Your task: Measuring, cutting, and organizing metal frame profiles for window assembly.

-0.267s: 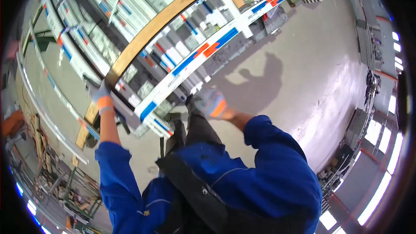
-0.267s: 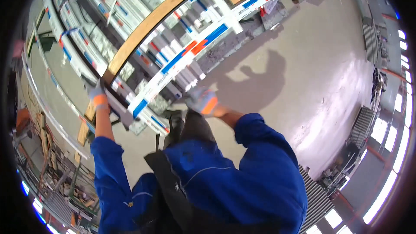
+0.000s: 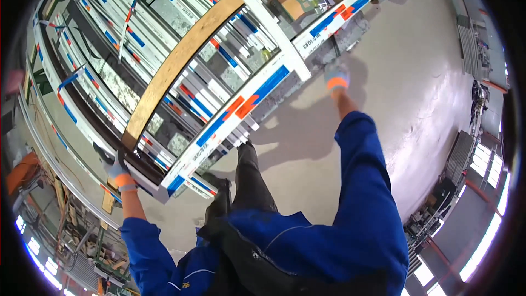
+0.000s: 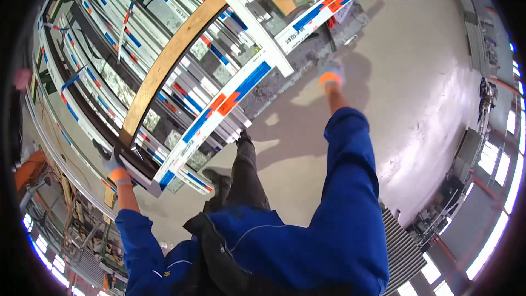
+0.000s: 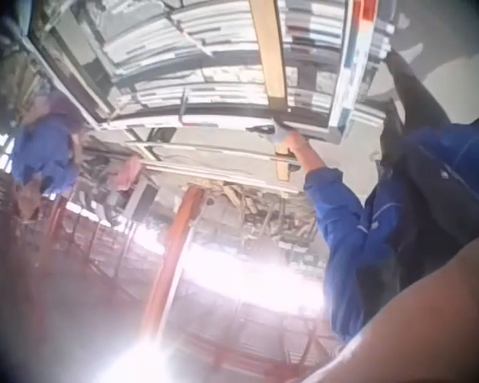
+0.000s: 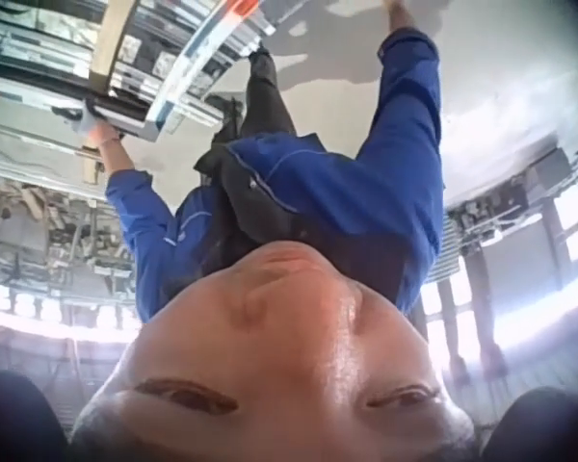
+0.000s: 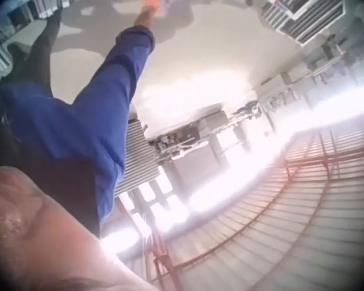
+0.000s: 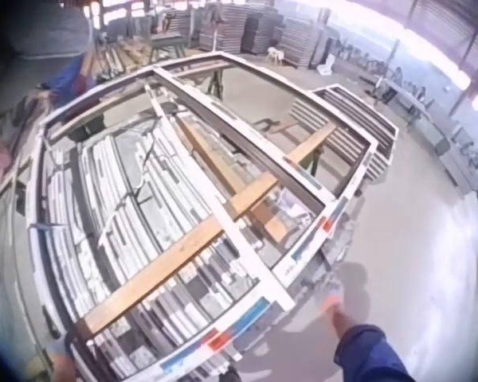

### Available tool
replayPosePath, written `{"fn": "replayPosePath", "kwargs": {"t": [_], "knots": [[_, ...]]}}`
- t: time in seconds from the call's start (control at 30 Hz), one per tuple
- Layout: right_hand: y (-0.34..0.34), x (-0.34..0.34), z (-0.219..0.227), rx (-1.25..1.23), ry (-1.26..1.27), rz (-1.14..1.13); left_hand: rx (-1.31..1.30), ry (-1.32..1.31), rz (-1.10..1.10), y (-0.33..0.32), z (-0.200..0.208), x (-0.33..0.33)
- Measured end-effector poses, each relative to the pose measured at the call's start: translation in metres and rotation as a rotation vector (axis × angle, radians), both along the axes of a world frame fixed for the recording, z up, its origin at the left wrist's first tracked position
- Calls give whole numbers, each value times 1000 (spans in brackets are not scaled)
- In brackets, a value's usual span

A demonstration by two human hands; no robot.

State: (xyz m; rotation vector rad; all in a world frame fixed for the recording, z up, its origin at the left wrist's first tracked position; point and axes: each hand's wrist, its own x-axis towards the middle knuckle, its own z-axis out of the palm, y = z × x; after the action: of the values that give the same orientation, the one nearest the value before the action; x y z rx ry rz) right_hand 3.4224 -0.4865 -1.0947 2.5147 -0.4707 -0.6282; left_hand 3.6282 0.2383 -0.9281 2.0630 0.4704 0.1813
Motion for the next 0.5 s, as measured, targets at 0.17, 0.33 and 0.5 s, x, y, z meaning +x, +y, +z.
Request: {"fn": "replayPosePath", "kwargs": {"t": [0.17, 0.33, 0.5], "knots": [[-74, 118, 7, 376, -445, -617, -106, 36, -46, -25, 34, -7], [-191, 117, -95, 621, -761, -625, -495, 405, 257, 120, -23, -21], [-220, 33, -96, 1189, -1164, -890, -223, 115, 56, -46, 8, 0]]}}
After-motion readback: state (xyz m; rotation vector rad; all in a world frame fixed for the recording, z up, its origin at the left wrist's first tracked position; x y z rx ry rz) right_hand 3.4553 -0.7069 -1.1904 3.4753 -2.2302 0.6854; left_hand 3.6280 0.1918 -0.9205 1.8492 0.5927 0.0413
